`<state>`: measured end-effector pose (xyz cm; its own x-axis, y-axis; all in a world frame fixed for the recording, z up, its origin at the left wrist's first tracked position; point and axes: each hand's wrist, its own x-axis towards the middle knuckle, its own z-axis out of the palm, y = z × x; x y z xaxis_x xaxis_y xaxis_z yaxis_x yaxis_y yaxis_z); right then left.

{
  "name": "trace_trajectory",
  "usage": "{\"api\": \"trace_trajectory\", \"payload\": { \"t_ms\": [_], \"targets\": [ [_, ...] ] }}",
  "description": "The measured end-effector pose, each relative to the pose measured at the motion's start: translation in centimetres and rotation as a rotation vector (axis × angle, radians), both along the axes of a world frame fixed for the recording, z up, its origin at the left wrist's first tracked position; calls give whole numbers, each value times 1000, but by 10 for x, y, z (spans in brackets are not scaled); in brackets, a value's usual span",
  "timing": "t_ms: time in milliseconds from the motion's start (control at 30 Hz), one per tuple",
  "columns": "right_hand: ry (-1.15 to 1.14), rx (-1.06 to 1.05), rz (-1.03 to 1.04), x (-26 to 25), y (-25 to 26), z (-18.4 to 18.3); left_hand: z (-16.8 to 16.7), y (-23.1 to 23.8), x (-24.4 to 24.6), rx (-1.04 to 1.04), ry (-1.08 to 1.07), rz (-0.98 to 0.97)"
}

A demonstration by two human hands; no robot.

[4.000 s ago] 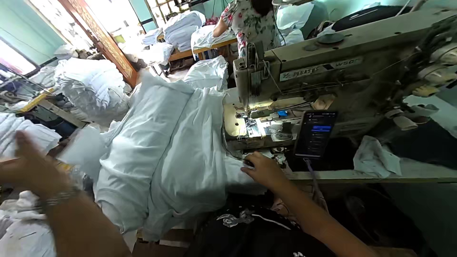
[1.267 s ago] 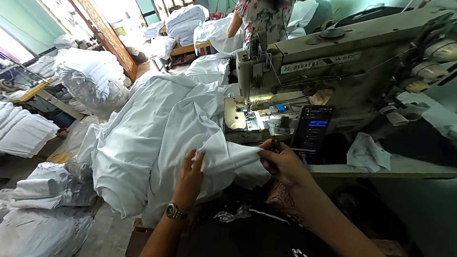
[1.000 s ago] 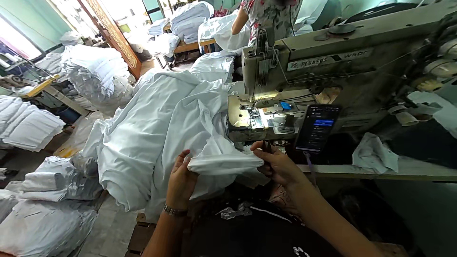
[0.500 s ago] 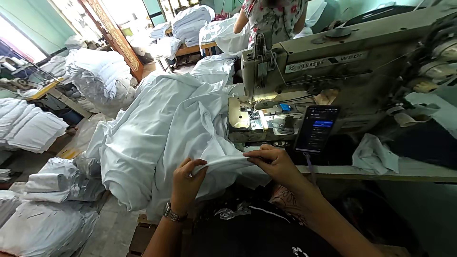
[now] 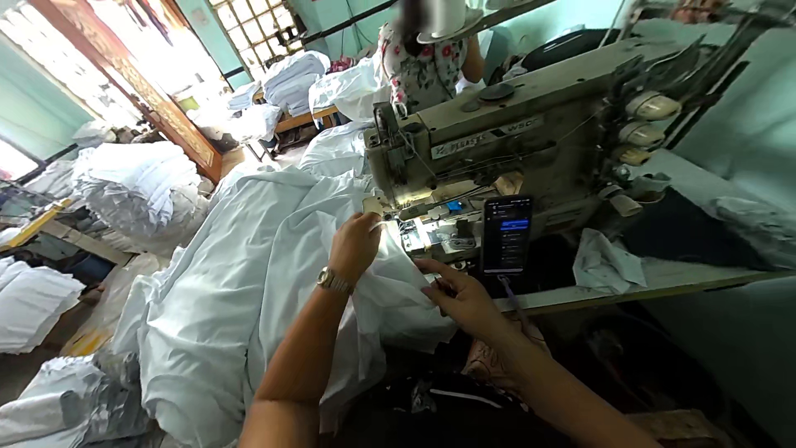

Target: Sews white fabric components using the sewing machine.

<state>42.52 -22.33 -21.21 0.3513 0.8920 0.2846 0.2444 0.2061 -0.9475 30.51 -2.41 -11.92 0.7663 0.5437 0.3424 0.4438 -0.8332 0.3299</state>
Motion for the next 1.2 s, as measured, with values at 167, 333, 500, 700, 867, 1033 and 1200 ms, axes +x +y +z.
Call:
{"api": "trace_trajectory", "payload": {
  "t_ms": [167, 333, 500, 700, 867, 1033, 1200],
  "targets": [
    [7, -120, -140, 21, 23, -3, -8, 36, 78, -176, 310, 104],
    [68, -95, -151, 13, 21, -1, -9, 45, 82, -336, 147, 96],
    [77, -95, -184, 9, 22, -2, -18, 46, 83, -298, 121, 82],
    [118, -100, -164, 14, 37, -5, -23, 62, 88, -185, 86, 53],
    [177, -131, -161, 21, 48, 3, -15, 68, 48, -254, -139, 6],
    [249, -106, -128, 22, 48, 5, -36, 3, -57, -241, 190, -54],
    [196, -121, -118, 21, 51, 2, 7, 44, -89, 399, 237, 88]
  ]
}}
